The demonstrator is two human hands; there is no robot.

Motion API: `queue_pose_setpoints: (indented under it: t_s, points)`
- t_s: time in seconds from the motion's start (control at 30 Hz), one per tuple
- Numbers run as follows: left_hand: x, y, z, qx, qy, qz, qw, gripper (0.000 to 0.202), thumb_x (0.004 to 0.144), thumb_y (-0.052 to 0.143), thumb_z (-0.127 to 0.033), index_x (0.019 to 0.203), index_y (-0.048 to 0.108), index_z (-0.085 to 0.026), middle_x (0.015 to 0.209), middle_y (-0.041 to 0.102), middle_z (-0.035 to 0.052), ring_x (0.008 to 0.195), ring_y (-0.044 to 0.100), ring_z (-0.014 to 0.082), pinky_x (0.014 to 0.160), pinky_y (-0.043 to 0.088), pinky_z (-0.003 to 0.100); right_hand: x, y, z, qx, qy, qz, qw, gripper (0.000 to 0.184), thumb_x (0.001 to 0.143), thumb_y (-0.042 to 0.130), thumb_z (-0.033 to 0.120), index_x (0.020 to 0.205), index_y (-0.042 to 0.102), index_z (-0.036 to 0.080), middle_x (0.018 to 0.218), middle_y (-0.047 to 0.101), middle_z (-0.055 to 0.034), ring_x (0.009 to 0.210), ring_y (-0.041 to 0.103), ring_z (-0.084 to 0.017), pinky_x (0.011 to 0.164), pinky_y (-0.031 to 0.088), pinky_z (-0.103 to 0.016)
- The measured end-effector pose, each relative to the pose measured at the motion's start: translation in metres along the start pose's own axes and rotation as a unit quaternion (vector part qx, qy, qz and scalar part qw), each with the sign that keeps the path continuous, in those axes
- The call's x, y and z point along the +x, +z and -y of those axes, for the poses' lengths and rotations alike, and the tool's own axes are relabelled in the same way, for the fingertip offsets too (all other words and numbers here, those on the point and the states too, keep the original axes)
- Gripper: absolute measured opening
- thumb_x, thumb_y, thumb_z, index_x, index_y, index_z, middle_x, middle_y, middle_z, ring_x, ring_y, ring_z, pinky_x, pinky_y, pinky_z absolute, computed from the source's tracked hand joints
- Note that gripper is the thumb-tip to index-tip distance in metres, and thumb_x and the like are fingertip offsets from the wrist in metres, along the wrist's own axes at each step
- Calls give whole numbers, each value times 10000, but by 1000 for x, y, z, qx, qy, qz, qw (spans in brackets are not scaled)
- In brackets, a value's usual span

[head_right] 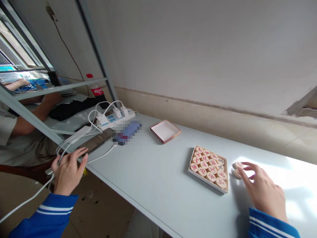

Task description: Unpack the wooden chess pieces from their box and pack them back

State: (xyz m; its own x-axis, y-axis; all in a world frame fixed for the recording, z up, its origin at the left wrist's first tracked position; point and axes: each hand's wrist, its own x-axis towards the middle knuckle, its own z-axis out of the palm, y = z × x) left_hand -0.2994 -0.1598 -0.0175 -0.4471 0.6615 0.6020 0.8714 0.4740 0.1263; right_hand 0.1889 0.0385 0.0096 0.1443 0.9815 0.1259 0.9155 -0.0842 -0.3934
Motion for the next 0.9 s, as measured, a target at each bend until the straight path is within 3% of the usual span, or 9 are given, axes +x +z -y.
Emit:
queue_pose_setpoints:
  t_s: [0.1,0.23,0.3,0.47,0.63,0.9]
  points:
    - [13,1,-2,-62,22,26,997,365,858,311,-371,1164,430,-211,1110,601,78,1065,502,249,997,172,474,2,2,-3,-1,-17,-7,1000,500,581,301,637,821,509,251,851,620,-84,674,570,-254,599,410,-380]
    - [21,-2,1,-84,-4,-62,994,365,870,302,-333,1180,424,-183,1131,583,103,1116,467,249,997,219,450,7,10,-10,32,-86,48,995,456,569,338,620,728,542,244,795,622,-78,614,554,-220,583,426,-347]
    - [19,-6,4,-75,-10,-69,995,357,872,307,-316,1179,425,-177,1126,583,112,1123,459,258,995,229,452,8,13,-13,41,-124,64,989,425,583,362,614,688,544,245,788,625,-70,605,550,-206,578,431,-332]
    - [9,-10,13,-38,6,-55,998,328,869,318,-298,1154,438,-189,1102,592,110,1073,491,264,998,234,460,10,15,-17,38,-146,36,988,432,606,363,629,673,551,247,760,627,-65,552,532,-190,535,424,-323]
    - [5,-9,14,-27,25,-58,998,295,862,334,-273,1125,456,-219,1101,588,94,1039,504,255,995,235,467,9,14,-18,49,-158,56,985,463,598,386,656,672,568,236,650,602,-61,518,524,-186,514,428,-317]
    - [11,-12,-1,-31,39,-58,997,281,863,328,-269,1050,519,-185,1053,606,102,1007,515,246,987,253,442,6,14,-12,84,-239,6,967,495,625,446,667,754,638,230,800,602,-84,633,564,-203,520,461,-317]
